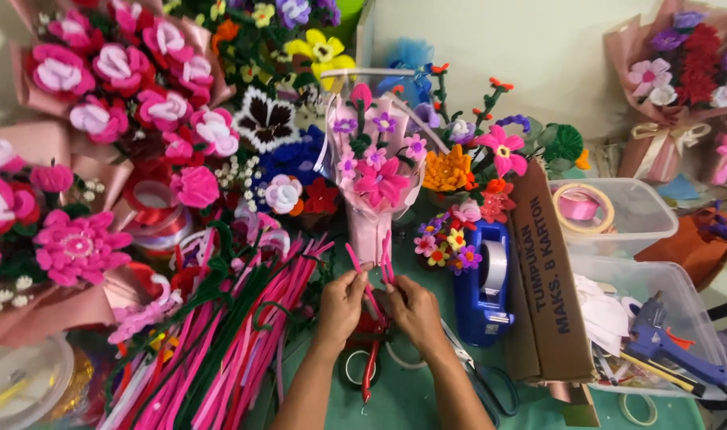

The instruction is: Assembling a bouquet of artificial flowers by arranging stems, cutting them to size, and securing them with tape.

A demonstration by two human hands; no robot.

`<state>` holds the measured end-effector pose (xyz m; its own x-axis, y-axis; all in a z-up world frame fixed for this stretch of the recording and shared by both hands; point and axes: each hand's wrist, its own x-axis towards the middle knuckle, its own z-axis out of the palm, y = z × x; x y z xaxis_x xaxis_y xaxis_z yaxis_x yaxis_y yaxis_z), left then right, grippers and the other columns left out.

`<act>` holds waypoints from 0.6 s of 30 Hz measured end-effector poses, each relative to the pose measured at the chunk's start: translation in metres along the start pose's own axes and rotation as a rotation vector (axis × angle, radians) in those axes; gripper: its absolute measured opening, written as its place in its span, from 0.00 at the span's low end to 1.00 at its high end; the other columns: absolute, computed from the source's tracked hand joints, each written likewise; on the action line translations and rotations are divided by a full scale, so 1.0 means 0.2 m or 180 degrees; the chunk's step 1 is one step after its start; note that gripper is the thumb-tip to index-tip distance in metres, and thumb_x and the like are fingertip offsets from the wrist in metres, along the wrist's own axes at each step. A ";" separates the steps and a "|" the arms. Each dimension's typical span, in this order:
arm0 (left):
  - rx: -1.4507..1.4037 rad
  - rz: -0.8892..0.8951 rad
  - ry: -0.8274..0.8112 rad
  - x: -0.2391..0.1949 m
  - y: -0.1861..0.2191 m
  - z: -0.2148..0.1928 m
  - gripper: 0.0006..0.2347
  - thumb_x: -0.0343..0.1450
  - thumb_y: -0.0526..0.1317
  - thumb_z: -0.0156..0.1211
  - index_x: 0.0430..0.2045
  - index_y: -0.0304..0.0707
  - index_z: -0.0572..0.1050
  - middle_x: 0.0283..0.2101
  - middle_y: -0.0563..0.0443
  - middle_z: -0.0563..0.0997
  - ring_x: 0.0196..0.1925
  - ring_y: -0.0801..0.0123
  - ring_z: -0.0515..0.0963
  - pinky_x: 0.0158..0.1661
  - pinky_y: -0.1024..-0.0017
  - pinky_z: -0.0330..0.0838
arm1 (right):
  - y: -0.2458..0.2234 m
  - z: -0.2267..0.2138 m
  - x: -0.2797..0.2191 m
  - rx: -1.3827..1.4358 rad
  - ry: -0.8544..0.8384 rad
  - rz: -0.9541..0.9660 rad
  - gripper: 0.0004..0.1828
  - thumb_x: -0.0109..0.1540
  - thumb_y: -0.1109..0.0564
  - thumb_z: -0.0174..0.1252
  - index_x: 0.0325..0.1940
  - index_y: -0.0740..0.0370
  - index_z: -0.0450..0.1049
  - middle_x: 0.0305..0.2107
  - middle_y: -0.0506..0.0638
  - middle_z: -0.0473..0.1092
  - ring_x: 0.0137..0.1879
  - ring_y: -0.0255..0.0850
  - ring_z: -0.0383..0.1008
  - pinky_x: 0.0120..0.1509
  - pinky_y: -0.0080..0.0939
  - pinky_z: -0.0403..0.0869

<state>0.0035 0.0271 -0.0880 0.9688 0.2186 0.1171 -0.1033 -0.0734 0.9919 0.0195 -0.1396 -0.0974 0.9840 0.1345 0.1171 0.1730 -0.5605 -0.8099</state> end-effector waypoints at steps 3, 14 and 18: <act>0.0084 -0.0024 0.0085 0.04 -0.02 -0.01 0.11 0.75 0.41 0.56 0.40 0.36 0.85 0.24 0.43 0.84 0.25 0.69 0.80 0.30 0.70 0.77 | -0.04 -0.02 0.01 -0.0089 -0.0006 0.0002 0.09 0.65 0.52 0.54 0.37 0.57 0.77 0.26 0.64 0.74 0.38 0.67 0.76 0.41 0.58 0.74; -0.0568 -0.0492 -0.0093 0.02 -0.08 0.01 0.17 0.79 0.42 0.47 0.55 0.28 0.75 0.22 0.39 0.82 0.15 0.68 0.78 0.19 0.75 0.75 | -0.04 0.02 -0.01 -0.0156 -0.0172 0.0137 0.11 0.62 0.50 0.56 0.45 0.54 0.78 0.31 0.65 0.76 0.45 0.70 0.75 0.46 0.65 0.71; -0.0637 -0.0476 -0.0129 0.05 -0.18 0.00 0.16 0.79 0.39 0.46 0.56 0.25 0.72 0.26 0.40 0.82 0.20 0.69 0.79 0.25 0.74 0.75 | 0.00 0.03 0.00 -0.0096 -0.0142 0.0114 0.11 0.62 0.51 0.56 0.45 0.55 0.78 0.31 0.66 0.76 0.44 0.70 0.76 0.45 0.64 0.72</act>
<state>0.0167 0.0321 -0.1230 0.9845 0.1730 -0.0298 0.0032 0.1518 0.9884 0.0196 -0.1345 -0.1020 0.9868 0.1496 0.0621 0.1395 -0.5899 -0.7953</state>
